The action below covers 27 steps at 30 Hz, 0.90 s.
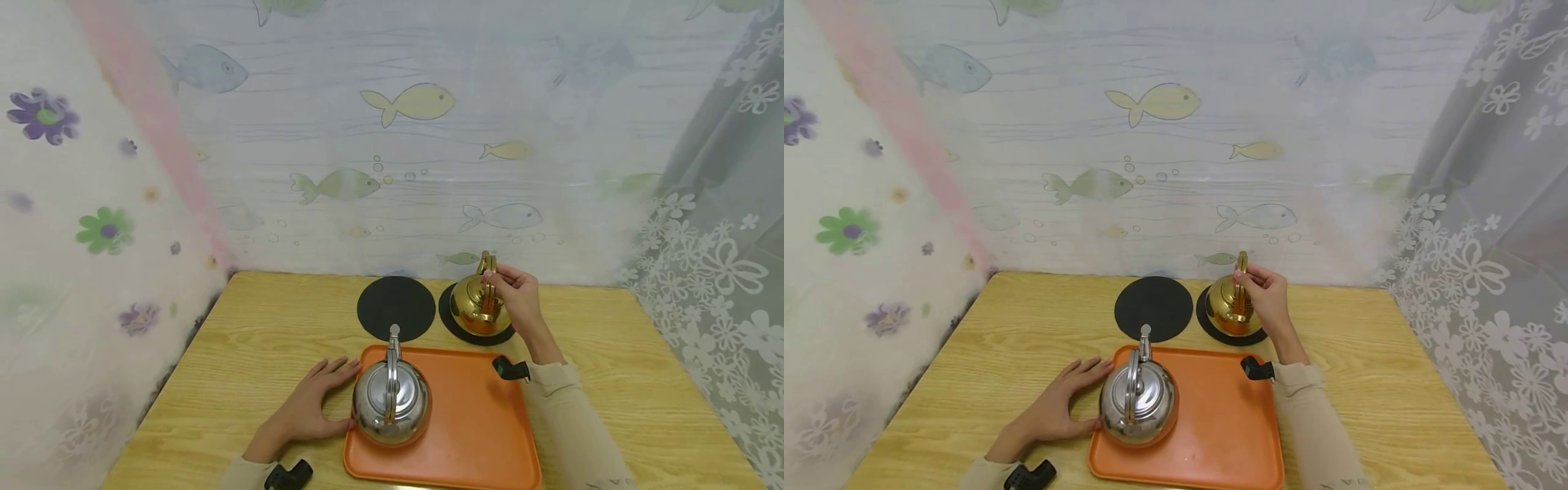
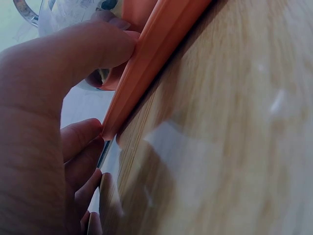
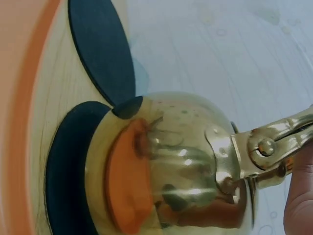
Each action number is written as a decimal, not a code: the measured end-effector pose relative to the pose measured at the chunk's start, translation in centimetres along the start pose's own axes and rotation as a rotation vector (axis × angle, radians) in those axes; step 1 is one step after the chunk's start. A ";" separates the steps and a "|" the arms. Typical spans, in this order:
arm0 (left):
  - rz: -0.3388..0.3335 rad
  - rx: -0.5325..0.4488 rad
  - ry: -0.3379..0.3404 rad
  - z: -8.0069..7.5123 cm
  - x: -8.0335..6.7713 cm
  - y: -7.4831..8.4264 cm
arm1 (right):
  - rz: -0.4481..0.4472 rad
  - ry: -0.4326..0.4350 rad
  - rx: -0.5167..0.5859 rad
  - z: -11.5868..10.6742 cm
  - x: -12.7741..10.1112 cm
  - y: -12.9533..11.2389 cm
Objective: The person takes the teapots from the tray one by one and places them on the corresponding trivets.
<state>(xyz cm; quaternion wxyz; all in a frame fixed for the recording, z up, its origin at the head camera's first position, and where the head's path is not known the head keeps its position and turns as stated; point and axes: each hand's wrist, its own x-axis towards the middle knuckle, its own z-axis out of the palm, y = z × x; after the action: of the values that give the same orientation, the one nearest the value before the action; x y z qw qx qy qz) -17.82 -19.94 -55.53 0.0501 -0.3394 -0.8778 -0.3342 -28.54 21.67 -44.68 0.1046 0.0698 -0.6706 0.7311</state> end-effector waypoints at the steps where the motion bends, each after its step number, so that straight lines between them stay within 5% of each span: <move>1: -0.003 0.002 -0.001 0.0 -0.1 0.1 | 0.009 0.003 -0.008 0.1 0.0 0.1; 13: 0.015 0.018 0.022 0.6 -0.5 0.7 | 0.043 0.022 0.131 0.2 -0.2 0.6; 27: -0.003 -0.006 0.001 0.4 -0.5 0.7 | 0.069 0.043 0.102 0.4 -0.1 0.3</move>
<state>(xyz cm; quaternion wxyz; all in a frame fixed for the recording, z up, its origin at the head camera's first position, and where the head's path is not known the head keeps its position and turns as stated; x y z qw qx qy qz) -16.94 -19.54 -55.63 0.0489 -0.3380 -0.8773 -0.3373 -28.50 21.23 -44.97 0.0898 0.0362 -0.6320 0.7689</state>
